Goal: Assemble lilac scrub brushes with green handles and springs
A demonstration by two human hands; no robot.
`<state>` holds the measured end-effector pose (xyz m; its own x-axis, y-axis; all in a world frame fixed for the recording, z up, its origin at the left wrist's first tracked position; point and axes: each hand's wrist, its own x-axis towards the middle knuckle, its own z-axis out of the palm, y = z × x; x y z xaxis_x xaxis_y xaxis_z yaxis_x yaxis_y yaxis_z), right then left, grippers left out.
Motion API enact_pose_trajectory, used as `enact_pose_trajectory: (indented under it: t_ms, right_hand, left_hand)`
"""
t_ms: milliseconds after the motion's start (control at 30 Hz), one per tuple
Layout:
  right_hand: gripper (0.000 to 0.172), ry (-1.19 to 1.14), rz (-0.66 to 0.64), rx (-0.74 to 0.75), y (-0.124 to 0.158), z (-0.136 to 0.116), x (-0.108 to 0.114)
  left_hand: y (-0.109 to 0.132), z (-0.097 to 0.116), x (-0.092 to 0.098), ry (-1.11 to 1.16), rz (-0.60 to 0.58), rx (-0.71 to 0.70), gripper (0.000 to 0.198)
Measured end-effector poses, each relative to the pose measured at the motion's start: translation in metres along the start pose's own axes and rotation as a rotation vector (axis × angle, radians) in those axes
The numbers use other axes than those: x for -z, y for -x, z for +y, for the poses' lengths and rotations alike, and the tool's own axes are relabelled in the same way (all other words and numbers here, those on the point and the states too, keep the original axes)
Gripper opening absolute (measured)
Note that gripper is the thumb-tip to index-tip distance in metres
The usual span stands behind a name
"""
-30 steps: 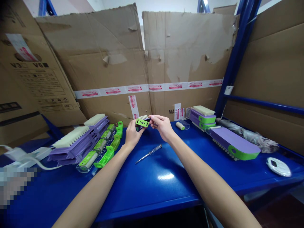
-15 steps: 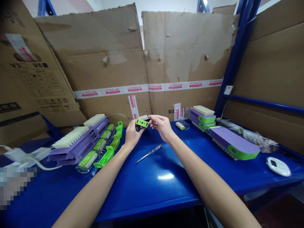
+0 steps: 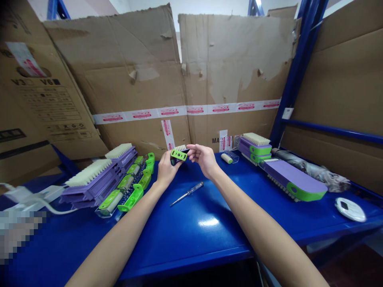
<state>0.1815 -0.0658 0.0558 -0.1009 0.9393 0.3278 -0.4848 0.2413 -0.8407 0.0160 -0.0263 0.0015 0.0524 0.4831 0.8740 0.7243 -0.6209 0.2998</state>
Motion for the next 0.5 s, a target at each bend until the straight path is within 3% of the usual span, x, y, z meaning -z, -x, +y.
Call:
enact_pose_trajectory:
  t_ms: [200, 300, 400, 500]
  right_hand:
    - [0.032, 0.022, 0.002, -0.003, -0.003, 0.001, 0.002]
    - [0.036, 0.175, 0.017, 0.072, -0.002, 0.003, 0.004]
    - [0.035, 0.622, 0.015, 0.360, 0.001, 0.008, 0.004]
    - [0.029, 1.126, -0.139, 0.670, 0.005, 0.016, 0.004]
  left_hand:
    - [0.000, 0.001, 0.001, -0.005, -0.001, -0.008, 0.045]
    - [0.000, 0.001, 0.000, -0.011, -0.001, -0.012, 0.046]
    - [0.001, -0.001, -0.001, -0.015, -0.005, -0.020, 0.046]
    - [0.002, -0.003, 0.000, -0.029, -0.039, -0.048, 0.049]
